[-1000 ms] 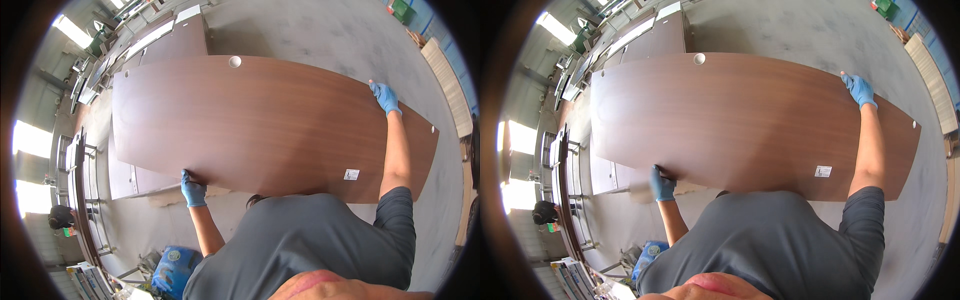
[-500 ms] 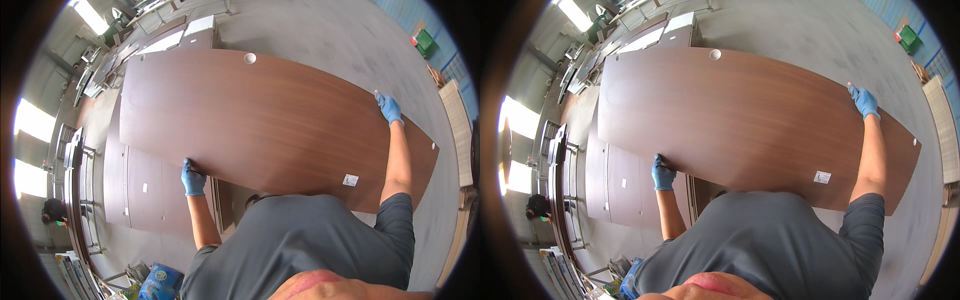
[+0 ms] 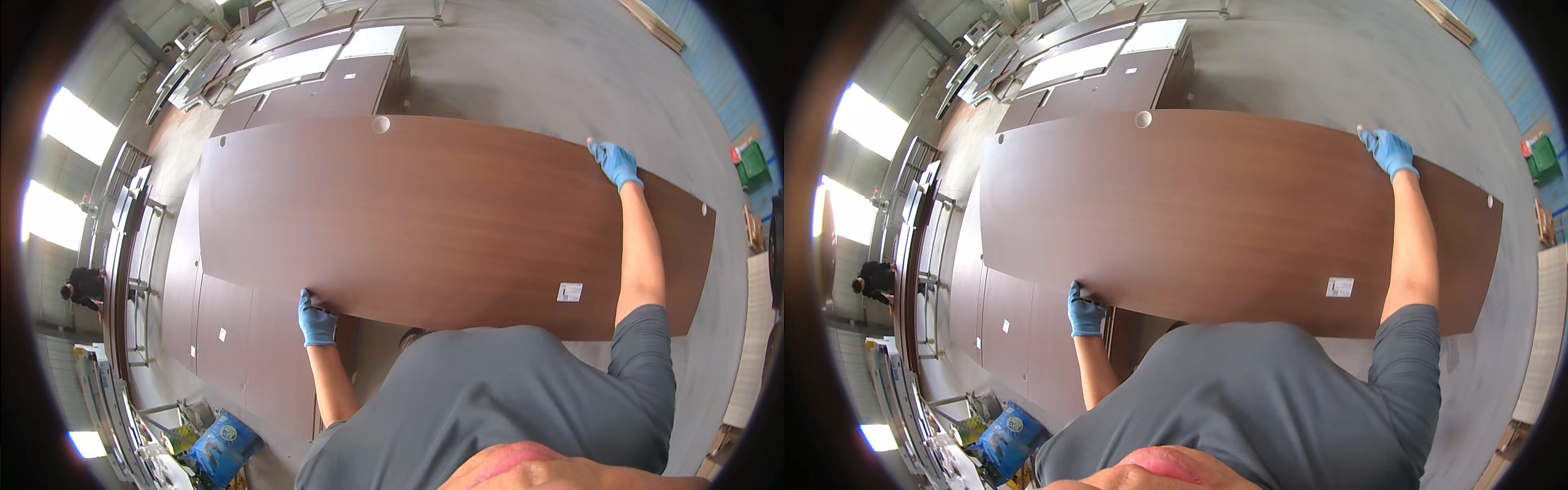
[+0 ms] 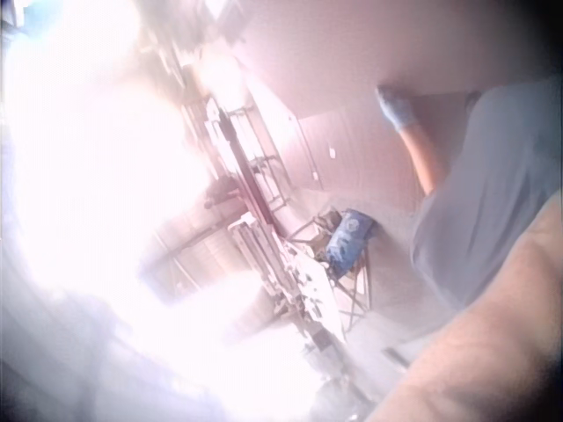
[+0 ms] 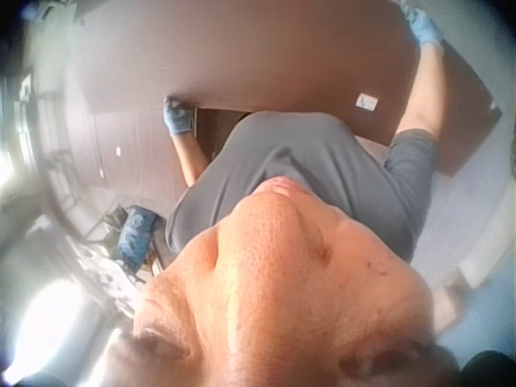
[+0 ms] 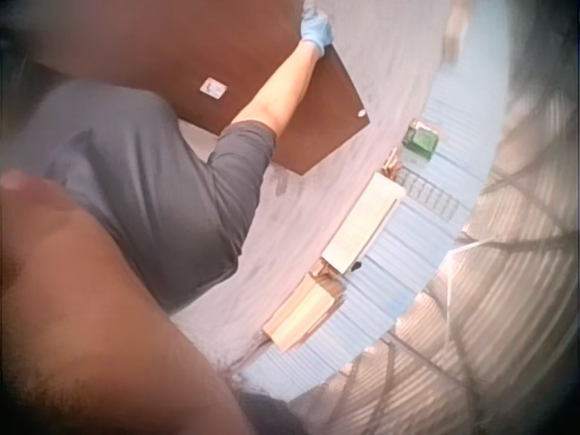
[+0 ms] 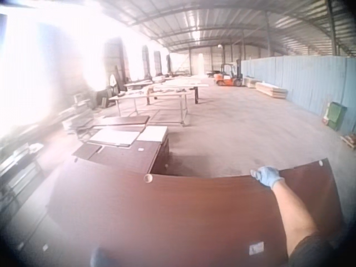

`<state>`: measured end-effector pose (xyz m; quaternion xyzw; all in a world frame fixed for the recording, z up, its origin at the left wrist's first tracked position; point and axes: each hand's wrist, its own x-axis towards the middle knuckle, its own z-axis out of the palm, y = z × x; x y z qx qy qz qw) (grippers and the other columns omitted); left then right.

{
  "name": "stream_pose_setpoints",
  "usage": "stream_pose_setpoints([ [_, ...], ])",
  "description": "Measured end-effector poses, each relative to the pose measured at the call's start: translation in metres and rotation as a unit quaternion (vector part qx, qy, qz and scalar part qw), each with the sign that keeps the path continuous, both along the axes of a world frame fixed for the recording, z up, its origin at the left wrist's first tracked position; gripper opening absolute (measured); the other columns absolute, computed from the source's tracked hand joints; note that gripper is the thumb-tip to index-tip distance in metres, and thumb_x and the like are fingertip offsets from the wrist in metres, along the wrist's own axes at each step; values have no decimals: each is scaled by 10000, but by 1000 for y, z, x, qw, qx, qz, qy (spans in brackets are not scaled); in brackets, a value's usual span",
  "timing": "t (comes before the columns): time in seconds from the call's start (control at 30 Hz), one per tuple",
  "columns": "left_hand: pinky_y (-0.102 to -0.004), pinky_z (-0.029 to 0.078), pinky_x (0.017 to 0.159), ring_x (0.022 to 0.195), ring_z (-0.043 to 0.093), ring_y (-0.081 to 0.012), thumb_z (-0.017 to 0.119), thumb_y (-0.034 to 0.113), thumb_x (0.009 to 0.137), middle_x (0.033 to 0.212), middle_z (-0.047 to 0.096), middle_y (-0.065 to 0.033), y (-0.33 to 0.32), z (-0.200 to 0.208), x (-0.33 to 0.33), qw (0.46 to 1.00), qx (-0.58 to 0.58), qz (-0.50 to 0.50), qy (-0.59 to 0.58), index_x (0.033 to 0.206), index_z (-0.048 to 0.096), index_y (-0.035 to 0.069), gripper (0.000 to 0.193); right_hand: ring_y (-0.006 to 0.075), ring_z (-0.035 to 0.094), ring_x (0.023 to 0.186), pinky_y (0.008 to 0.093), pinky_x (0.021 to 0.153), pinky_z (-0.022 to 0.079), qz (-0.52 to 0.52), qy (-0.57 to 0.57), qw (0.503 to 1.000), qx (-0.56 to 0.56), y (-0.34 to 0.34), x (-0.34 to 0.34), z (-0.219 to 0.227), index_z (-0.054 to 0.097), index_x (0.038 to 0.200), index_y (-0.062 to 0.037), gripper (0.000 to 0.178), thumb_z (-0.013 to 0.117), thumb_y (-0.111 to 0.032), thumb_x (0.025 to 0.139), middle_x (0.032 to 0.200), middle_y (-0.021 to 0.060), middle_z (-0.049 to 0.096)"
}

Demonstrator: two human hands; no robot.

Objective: The person wipes a large brown wood panel with a cloth, flips it to wipe the other side, and stacks it with other panels. They then pick up another panel and place it on a workbench.

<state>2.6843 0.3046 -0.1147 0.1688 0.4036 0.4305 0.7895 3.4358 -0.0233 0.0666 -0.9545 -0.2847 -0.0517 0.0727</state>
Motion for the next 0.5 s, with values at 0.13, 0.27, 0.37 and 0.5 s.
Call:
stream_pose_setpoints([
  [0.13, -431, 565, 956, 1109, 661, -228, 658, 442, 1060, 1225, 719, -29, 69, -30, 65, 998, 24, 33, -40, 1209, 705, 139, 342, 432, 700, 966, 513, 884, 545, 61, -24, 998, 5, 147, 86, 11, 750, 879, -79, 884, 335, -853, 976, 935, 195, 755],
  [0.27, -476, 554, 994, 1139, 658, -272, 683, 447, 1041, 1245, 719, -35, 103, -16, 123, 990, -65, 121, 16, 1246, 696, 137, 373, 425, 701, 968, 510, 892, 543, 114, 0, 993, -35, 283, 156, 32, 753, 865, -85, 878, 343, -853, 976, 942, 178, 761],
  [0.37, -510, 548, 1003, 1174, 653, -276, 679, 428, 1044, 1255, 720, -38, 122, -5, 139, 982, -71, 169, 41, 1251, 691, 141, 354, 431, 703, 990, 515, 906, 544, 144, -15, 989, -29, 354, 181, 36, 756, 883, -83, 863, 362, -845, 977, 987, 182, 769],
  [0.5, -516, 549, 1000, 1188, 652, -273, 672, 400, 1056, 1268, 721, -40, 171, -22, 182, 976, -45, 211, -7, 1255, 685, 130, 336, 435, 704, 1036, 521, 941, 542, 197, -26, 979, -35, 477, 225, 50, 773, 936, -89, 841, 387, -835, 976, 1051, 190, 775],
])
